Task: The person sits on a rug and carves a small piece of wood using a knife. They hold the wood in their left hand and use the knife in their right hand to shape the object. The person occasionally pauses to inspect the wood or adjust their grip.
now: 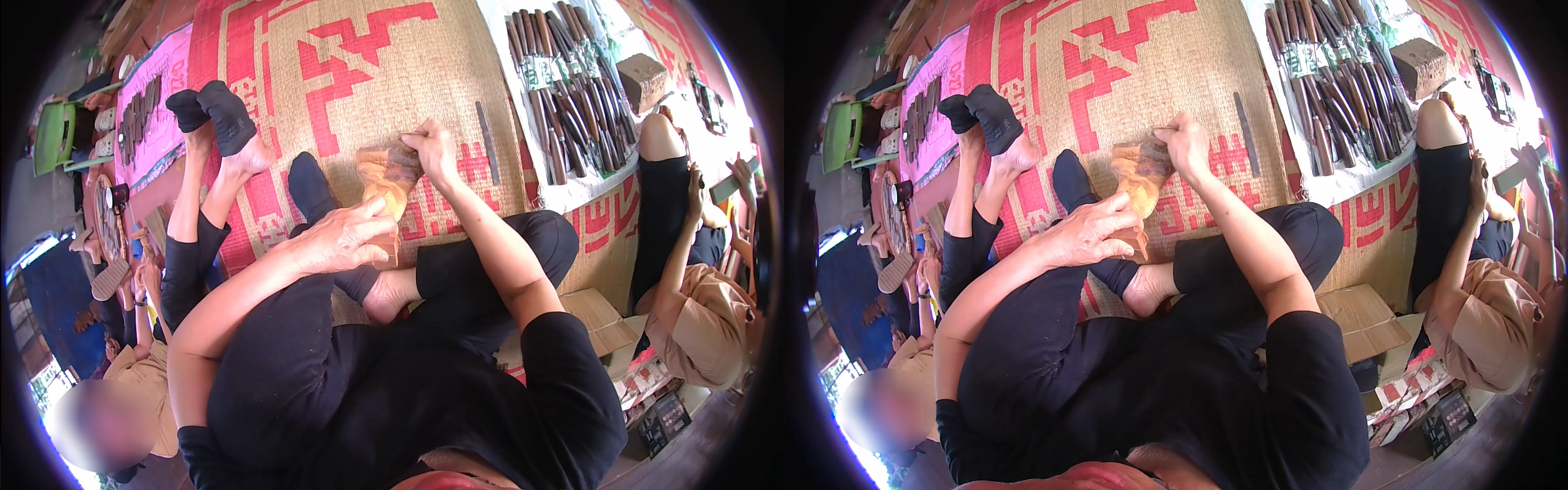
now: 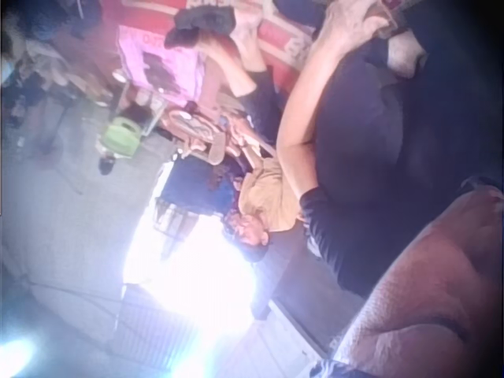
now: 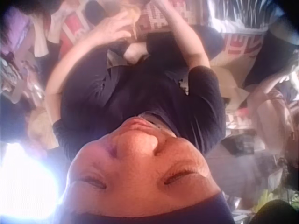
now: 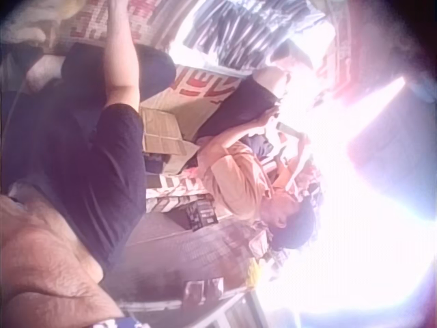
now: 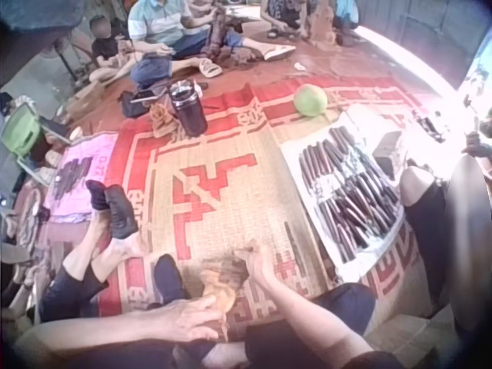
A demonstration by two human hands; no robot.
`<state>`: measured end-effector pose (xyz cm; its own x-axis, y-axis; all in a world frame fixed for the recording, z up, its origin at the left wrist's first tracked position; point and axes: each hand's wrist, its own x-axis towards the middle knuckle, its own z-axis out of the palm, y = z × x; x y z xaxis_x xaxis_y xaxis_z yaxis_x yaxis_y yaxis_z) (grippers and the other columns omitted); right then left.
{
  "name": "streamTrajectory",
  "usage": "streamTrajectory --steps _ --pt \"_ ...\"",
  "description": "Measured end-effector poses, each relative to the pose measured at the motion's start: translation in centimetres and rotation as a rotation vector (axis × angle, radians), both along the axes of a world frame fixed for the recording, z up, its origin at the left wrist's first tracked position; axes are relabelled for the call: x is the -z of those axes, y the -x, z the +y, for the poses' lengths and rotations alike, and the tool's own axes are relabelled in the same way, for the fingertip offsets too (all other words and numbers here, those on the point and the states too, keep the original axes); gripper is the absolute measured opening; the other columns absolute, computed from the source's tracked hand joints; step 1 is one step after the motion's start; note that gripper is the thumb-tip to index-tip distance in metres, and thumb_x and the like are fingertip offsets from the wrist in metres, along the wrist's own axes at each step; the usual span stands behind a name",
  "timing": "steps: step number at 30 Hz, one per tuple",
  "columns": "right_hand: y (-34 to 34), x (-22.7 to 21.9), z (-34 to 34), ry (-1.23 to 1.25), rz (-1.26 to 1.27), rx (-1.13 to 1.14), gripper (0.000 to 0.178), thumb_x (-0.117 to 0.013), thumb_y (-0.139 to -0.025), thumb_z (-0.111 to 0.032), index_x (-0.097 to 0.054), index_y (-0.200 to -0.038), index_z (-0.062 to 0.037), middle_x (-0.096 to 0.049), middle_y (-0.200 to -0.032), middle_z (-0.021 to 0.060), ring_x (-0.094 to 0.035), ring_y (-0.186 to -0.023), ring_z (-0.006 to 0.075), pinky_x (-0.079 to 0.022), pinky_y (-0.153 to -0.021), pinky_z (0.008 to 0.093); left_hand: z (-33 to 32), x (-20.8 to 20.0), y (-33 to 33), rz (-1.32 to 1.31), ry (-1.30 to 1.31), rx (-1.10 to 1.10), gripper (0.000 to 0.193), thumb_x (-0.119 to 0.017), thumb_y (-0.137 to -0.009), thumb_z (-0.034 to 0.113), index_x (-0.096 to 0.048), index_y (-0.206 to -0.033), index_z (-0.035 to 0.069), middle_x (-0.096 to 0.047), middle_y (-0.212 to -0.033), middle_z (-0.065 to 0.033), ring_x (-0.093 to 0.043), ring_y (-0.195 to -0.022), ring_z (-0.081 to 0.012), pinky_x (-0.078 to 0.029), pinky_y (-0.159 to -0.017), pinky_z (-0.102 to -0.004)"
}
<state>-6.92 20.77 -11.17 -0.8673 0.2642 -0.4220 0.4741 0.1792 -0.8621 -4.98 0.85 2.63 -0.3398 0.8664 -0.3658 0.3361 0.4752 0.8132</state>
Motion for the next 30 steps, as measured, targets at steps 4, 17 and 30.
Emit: streamTrajectory --steps 4,17,30 --pt "0.1 1.6 1.3 0.42 0.063 -0.015 0.016 -0.073 -0.081 -0.009 -0.059 -0.082 -0.0018 -0.07 -0.087 0.0126 -0.065 -0.076 0.0177 -0.05 -0.071 0.0315 0.0 0.3 0.0 -0.029 -0.008 -0.037 0.039 -0.073 -0.082 0.021 -0.057 -0.112 0.004 -0.046 -0.099 -0.0135 -0.058 -0.091 -0.0345 -0.047 -0.078 -0.0423" --pt "0.2 2.4 1.4 0.452 0.043 0.109 0.017 -0.075 -0.078 -0.008 -0.058 -0.075 -0.0042 -0.064 -0.071 0.0053 -0.059 -0.068 0.0123 -0.047 -0.062 0.0287 0.0 0.3 -0.2 0.036 -0.005 0.038 0.033 -0.073 -0.082 0.022 -0.057 -0.105 0.006 -0.045 -0.096 -0.0115 -0.058 -0.093 -0.0327 -0.048 -0.079 -0.0426" --pt "0.1 2.5 0.8 0.314 0.059 0.067 0.018 -0.075 -0.079 -0.006 -0.057 -0.077 -0.0061 -0.06 -0.072 0.0009 -0.054 -0.067 0.0094 -0.045 -0.063 0.0257 0.1 -0.1 0.0 0.019 0.007 0.065 0.033 -0.074 -0.081 0.021 -0.058 -0.107 0.007 -0.046 -0.096 -0.0113 -0.058 -0.094 -0.0318 -0.048 -0.079 -0.0421"
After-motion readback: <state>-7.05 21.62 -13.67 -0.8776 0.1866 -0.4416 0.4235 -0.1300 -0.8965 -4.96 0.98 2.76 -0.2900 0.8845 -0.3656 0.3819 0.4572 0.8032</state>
